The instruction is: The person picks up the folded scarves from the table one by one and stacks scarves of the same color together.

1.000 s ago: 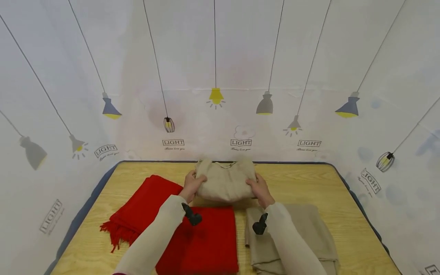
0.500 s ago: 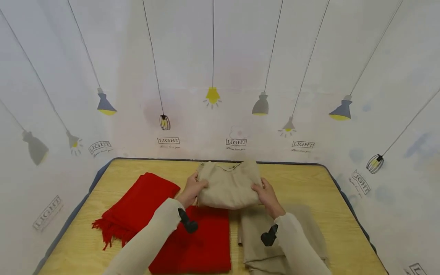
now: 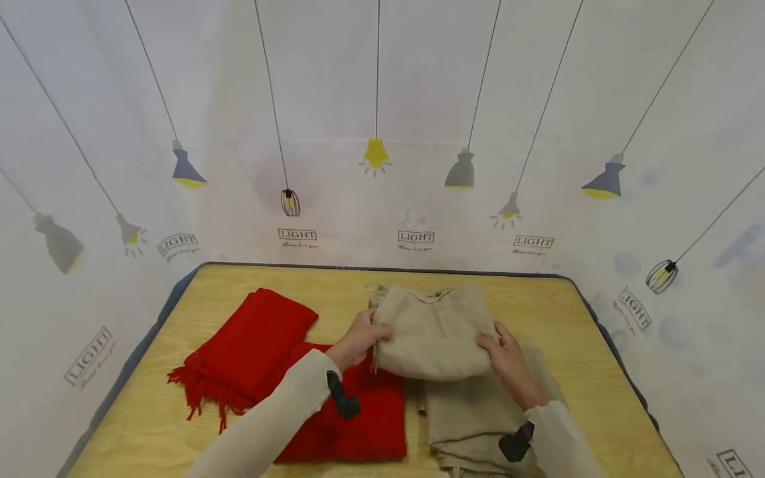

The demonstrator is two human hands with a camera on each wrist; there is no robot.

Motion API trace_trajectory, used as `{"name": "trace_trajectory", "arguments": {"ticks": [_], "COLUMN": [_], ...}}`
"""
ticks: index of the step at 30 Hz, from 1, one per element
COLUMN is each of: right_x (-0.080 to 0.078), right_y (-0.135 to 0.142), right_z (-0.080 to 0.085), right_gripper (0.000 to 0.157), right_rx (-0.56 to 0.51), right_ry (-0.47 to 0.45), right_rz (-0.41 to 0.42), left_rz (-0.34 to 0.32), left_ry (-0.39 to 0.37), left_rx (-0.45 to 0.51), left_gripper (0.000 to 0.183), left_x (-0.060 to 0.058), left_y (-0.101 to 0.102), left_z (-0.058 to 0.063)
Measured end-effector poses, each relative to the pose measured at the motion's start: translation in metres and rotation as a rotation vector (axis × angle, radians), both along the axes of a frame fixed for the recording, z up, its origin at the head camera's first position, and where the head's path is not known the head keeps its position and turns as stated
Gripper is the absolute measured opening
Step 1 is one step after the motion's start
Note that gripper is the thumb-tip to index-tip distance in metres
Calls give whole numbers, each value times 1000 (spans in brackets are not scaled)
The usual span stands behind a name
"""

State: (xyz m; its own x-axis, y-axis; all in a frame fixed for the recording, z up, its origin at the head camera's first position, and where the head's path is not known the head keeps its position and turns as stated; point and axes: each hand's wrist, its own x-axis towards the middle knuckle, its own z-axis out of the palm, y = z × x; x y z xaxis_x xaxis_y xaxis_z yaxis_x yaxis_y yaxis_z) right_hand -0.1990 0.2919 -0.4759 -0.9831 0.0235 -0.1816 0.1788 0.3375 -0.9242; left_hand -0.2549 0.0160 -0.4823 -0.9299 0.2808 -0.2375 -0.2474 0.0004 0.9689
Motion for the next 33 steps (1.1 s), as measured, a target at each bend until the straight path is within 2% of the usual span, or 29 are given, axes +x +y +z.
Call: {"name": "trace_trajectory", "arguments": {"ticks": [4, 10, 16, 23, 28, 33], "right_x": [14, 33, 48, 60, 74, 80], "right_y": [9, 24, 35, 45, 64, 77], "right_z": [2, 6, 7, 6, 13, 12], "right_gripper": [55, 56, 51, 47, 36, 36], "right_rx": [30, 79, 81, 80, 44, 21], "right_ry": [17, 22, 14, -52, -97, -101], "right_rz": [-12, -22, -38, -86, -111, -122], "left_rz": [-62, -127, -188, -216, -255, -235], "left_ry": [-14, 31, 36, 31, 72, 63], "left_rx": [33, 91, 135, 116, 135, 140], "left_gripper": [82, 71, 63, 65, 63, 64], "left_x": [9, 20, 33, 56, 66, 72], "left_y": [5, 16, 26, 31, 48, 61], "left_z": [2, 0, -3, 3, 6, 3]}}
